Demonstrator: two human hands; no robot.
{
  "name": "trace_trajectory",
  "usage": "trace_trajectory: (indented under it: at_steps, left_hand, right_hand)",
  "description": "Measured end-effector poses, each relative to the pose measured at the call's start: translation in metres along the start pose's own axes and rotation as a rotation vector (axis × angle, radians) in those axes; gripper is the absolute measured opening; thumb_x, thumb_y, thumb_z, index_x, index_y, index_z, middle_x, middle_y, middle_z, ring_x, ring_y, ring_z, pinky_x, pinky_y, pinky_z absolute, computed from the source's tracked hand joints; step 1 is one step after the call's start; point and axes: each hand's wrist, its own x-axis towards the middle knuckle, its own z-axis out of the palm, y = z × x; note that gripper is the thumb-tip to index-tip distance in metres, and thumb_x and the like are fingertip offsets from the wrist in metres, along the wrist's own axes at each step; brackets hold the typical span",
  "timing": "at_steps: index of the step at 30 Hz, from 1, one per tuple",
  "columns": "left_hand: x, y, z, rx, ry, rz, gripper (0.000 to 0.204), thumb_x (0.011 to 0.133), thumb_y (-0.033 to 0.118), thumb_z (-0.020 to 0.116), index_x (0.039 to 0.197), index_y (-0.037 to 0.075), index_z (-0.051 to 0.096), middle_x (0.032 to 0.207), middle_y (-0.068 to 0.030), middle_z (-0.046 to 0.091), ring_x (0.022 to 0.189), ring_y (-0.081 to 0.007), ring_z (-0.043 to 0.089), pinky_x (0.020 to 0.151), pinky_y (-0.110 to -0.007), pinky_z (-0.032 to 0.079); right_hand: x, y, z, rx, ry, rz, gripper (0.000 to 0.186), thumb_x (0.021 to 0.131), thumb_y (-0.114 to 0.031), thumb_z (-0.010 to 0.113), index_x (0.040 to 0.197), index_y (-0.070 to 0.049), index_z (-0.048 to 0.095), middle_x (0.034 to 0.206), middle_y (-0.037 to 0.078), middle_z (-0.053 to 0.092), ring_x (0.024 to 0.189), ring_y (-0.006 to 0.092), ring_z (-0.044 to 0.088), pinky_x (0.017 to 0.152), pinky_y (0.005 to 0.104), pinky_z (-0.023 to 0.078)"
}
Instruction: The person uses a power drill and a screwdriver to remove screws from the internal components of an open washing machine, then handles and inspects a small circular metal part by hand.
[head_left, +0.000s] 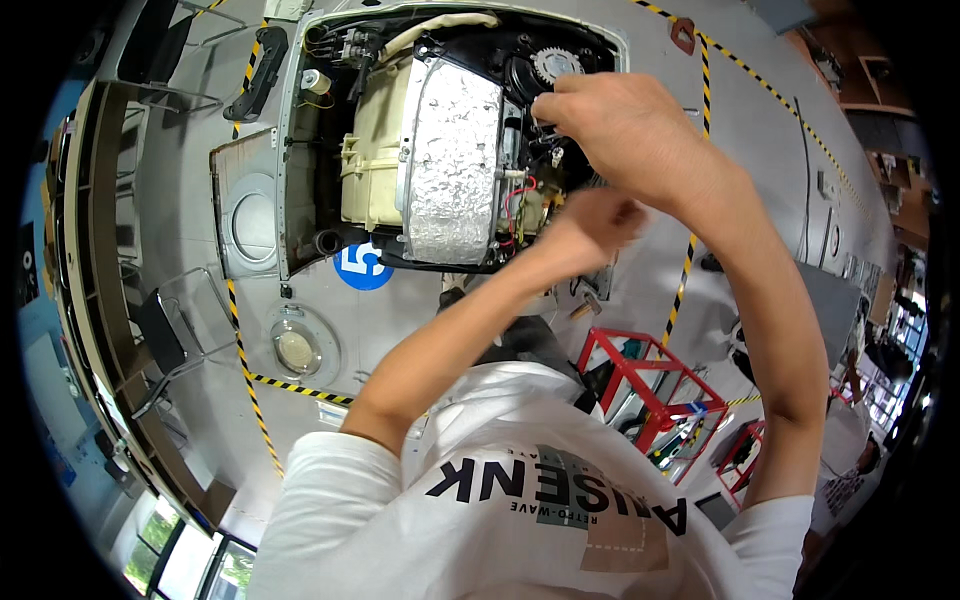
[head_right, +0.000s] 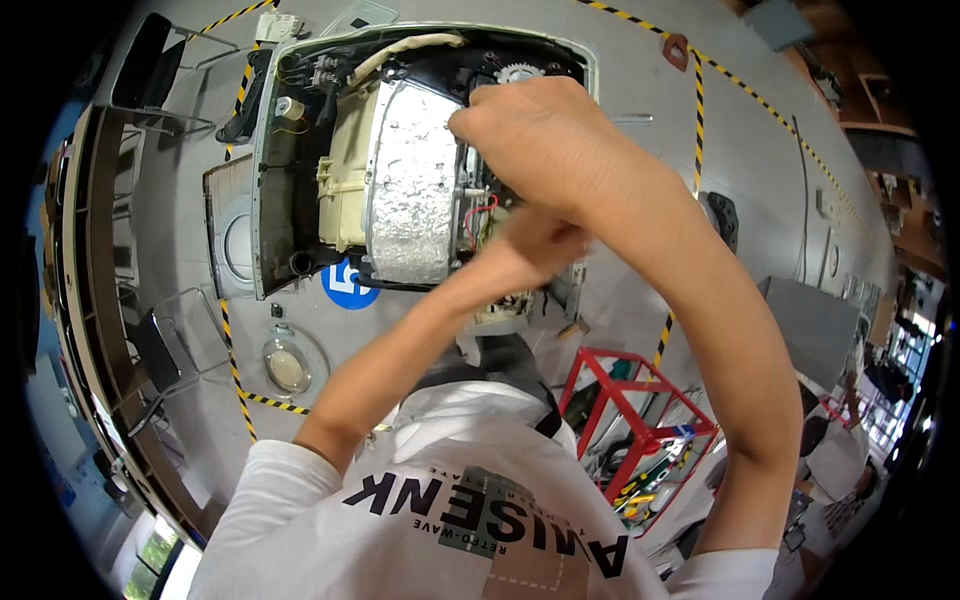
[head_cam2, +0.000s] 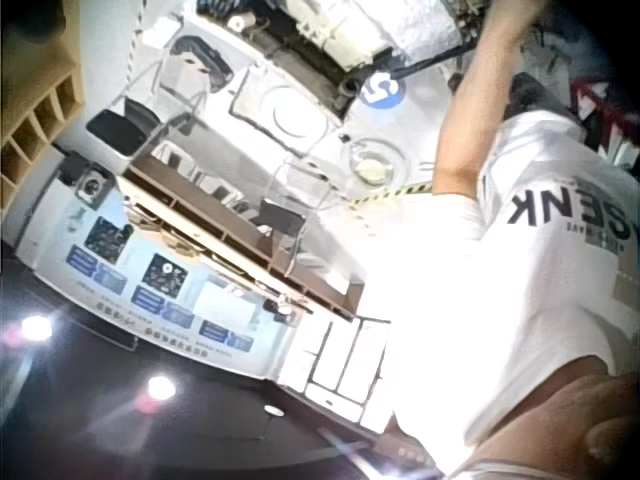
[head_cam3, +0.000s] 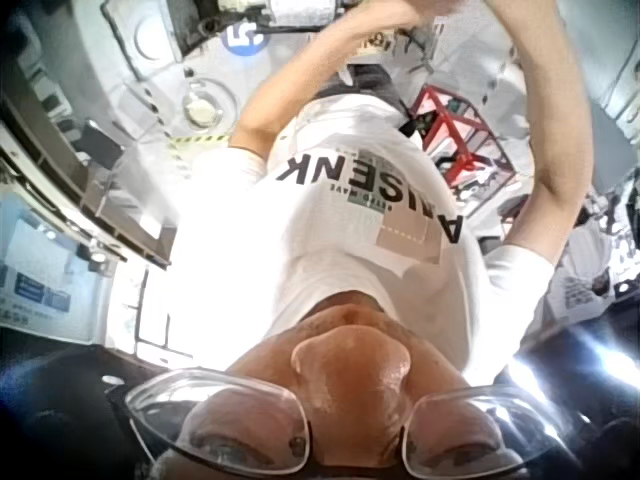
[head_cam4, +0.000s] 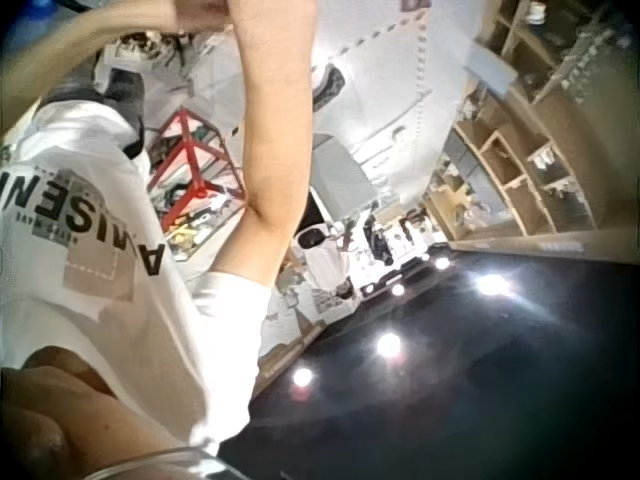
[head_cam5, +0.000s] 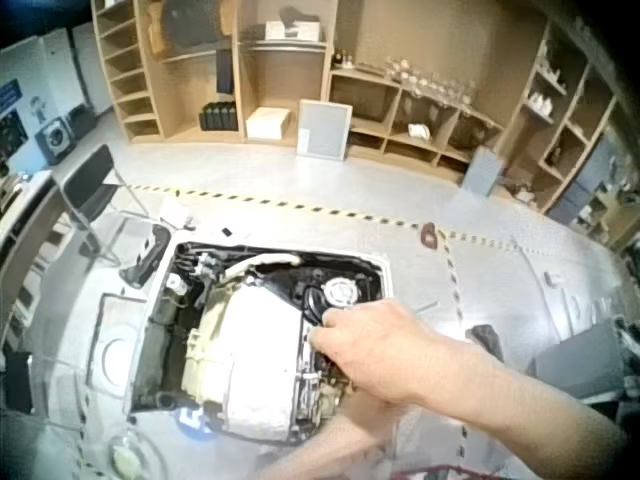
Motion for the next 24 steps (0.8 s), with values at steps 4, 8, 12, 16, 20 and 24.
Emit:
trace_trajectory:
  at_steps: [4,8,12,16,20,24]
  left_hand:
    - [-0.014,0.002,-0.077,0.247,0.223,-0.069,0.032,0.079,0.013,0.070,0.105,-0.001,0.059,0.099,-0.0179,0.061,0.101,-0.0289,0.057,0.079,-0.038,0.048]
    - [0.026,0.002,-0.097,0.307,-0.009,0.272,0.019,0.083,0.010,0.064,0.099,-0.001,0.061,0.100,-0.0164,0.061,0.099,-0.0263,0.058,0.078,-0.037,0.048]
    - [0.048,0.002,-0.107,0.081,-0.125,0.496,0.018,0.093,0.014,0.055,0.101,0.002,0.065,0.091,-0.0111,0.067,0.084,-0.0223,0.064,0.074,-0.032,0.050]
    - [0.047,0.013,-0.103,0.280,-0.080,0.087,0.026,0.096,0.007,0.054,0.119,-0.002,0.060,0.105,-0.0079,0.068,0.090,-0.0115,0.059,0.081,-0.028,0.048]
    - [0.052,-0.012,-0.082,-0.339,0.156,0.227,0.020,0.095,0.006,0.057,0.104,-0.011,0.061,0.086,-0.0092,0.068,0.083,-0.0102,0.062,0.088,-0.024,0.049]
    - [0.052,0.000,-0.085,0.199,0.072,0.309,0.030,0.091,-0.003,0.049,0.119,-0.003,0.059,0.105,-0.0078,0.065,0.100,-0.0124,0.058,0.090,-0.025,0.042]
  right_hand:
    - [-0.008,0.000,0.008,0.146,0.120,-0.009,0.014,0.071,-0.008,0.065,0.085,-0.008,0.068,0.087,0.008,0.064,0.088,0.0282,0.064,0.077,0.0380,0.053]
    - [-0.011,-0.005,0.025,0.152,0.289,0.008,0.013,0.074,-0.012,0.066,0.087,-0.010,0.067,0.088,0.007,0.062,0.088,0.0262,0.063,0.077,0.0370,0.052]
    - [-0.030,0.004,0.023,0.294,0.496,0.326,0.026,0.087,-0.030,0.059,0.085,-0.006,0.068,0.084,0.012,0.066,0.082,0.0304,0.065,0.072,0.0393,0.052]
    - [-0.049,0.021,0.013,0.347,0.332,0.848,0.040,0.086,-0.041,0.057,0.085,-0.002,0.069,0.085,0.017,0.067,0.083,0.0341,0.066,0.073,0.0408,0.052]
    - [-0.045,0.025,0.016,0.429,0.227,0.938,0.051,0.082,-0.048,0.057,0.087,0.000,0.070,0.088,0.023,0.067,0.088,0.0376,0.066,0.077,0.0424,0.052]
    - [-0.036,0.028,0.025,0.489,0.289,0.972,0.065,0.076,-0.059,0.058,0.088,0.003,0.071,0.091,0.028,0.066,0.091,0.0402,0.066,0.079,0.0430,0.053]
